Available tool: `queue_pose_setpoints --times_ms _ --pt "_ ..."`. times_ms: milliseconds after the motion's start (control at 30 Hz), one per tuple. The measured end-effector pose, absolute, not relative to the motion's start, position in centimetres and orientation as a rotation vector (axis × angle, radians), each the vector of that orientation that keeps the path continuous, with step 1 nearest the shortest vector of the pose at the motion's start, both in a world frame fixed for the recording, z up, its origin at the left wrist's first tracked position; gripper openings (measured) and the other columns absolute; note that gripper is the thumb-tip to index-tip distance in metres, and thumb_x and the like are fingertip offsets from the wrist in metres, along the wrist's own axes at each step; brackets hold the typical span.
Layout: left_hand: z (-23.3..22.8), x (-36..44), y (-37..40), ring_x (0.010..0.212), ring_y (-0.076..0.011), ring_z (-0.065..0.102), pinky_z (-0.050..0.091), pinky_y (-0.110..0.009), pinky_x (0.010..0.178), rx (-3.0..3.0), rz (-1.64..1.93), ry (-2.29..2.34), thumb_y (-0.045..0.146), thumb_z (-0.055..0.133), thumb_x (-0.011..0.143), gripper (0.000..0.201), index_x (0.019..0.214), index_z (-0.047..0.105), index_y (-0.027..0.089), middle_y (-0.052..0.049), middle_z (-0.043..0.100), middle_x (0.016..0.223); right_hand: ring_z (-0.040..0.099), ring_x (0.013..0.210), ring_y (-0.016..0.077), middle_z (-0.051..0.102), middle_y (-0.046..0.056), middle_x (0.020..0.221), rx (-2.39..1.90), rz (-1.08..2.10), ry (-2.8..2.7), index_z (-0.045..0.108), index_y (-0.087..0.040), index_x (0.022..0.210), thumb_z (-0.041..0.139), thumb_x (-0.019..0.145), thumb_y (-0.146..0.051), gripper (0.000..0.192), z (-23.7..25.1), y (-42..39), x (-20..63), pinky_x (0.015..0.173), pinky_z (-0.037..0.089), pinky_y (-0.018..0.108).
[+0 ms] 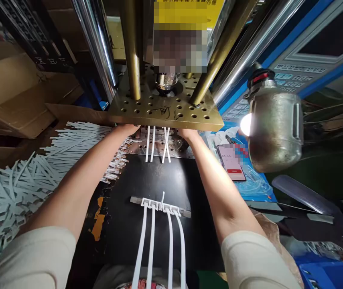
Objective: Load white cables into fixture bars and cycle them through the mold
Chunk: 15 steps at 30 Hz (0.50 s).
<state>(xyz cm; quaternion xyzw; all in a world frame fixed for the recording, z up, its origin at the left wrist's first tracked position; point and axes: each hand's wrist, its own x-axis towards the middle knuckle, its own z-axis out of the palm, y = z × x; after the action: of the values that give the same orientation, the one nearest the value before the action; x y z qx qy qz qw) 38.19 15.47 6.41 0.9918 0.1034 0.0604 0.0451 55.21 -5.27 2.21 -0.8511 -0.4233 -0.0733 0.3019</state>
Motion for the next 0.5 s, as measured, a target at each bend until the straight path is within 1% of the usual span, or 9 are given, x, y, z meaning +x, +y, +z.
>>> queue_pose_setpoints --times_ms 67,133,267,400,500 --pt "6.4 38.5 15.4 0.147 -0.0276 0.035 0.02 -0.044 0.126 3.023 0.192 0.31 0.036 0.046 0.094 0.055 0.147 0.047 0.023 -0.008 0.053 0.148 0.046 0.13 0.031 0.057 0.023 0.138 -2.258 -0.211 -1.113 0.053 -0.011 0.129 0.034 0.098 -0.031 0.042 2.0 -5.2 55.3 0.114 0.034 0.058" --pt "6.3 38.4 15.2 0.147 -0.0266 0.035 0.02 -0.044 0.126 3.016 0.187 0.287 0.037 0.047 0.094 0.057 0.149 0.045 0.023 -0.008 0.052 0.15 0.046 0.131 0.0318 0.056 0.022 0.139 -2.266 -0.214 -1.126 0.054 -0.011 0.129 0.032 0.098 -0.032 0.043 1.9 -5.3 55.1 0.114 0.035 0.059" --pt "6.1 36.8 14.6 0.145 -0.0221 0.04 0.024 -0.042 0.125 3.009 0.143 0.231 0.029 0.044 0.095 0.057 0.152 0.041 0.027 -0.004 0.054 0.148 0.052 0.126 0.0357 0.064 0.022 0.127 -2.287 -0.197 -1.204 0.058 -0.009 0.127 0.031 0.097 -0.027 0.045 2.1 -5.6 53.5 0.112 0.036 0.062" --pt "6.4 35.2 13.9 0.137 -0.0203 0.05 0.03 -0.04 0.123 3.006 0.095 0.234 0.014 0.036 0.094 0.058 0.148 0.047 0.031 -0.002 0.06 0.142 0.054 0.123 0.0377 0.067 0.021 0.12 -2.315 -0.191 -1.305 0.062 -0.009 0.125 0.033 0.097 -0.022 0.043 3.1 -5.5 50.8 0.112 0.035 0.062" --pt "6.8 35.4 13.1 0.134 -0.0222 0.053 0.034 -0.041 0.12 2.999 0.08 0.253 0.015 0.037 0.095 0.054 0.145 0.051 0.031 -0.003 0.061 0.14 0.055 0.122 0.0378 0.068 0.022 0.12 -2.413 -0.178 -1.33 0.065 -0.011 0.121 0.03 0.097 -0.018 0.042 4.5 -5.0 49.3 0.11 0.034 0.062"
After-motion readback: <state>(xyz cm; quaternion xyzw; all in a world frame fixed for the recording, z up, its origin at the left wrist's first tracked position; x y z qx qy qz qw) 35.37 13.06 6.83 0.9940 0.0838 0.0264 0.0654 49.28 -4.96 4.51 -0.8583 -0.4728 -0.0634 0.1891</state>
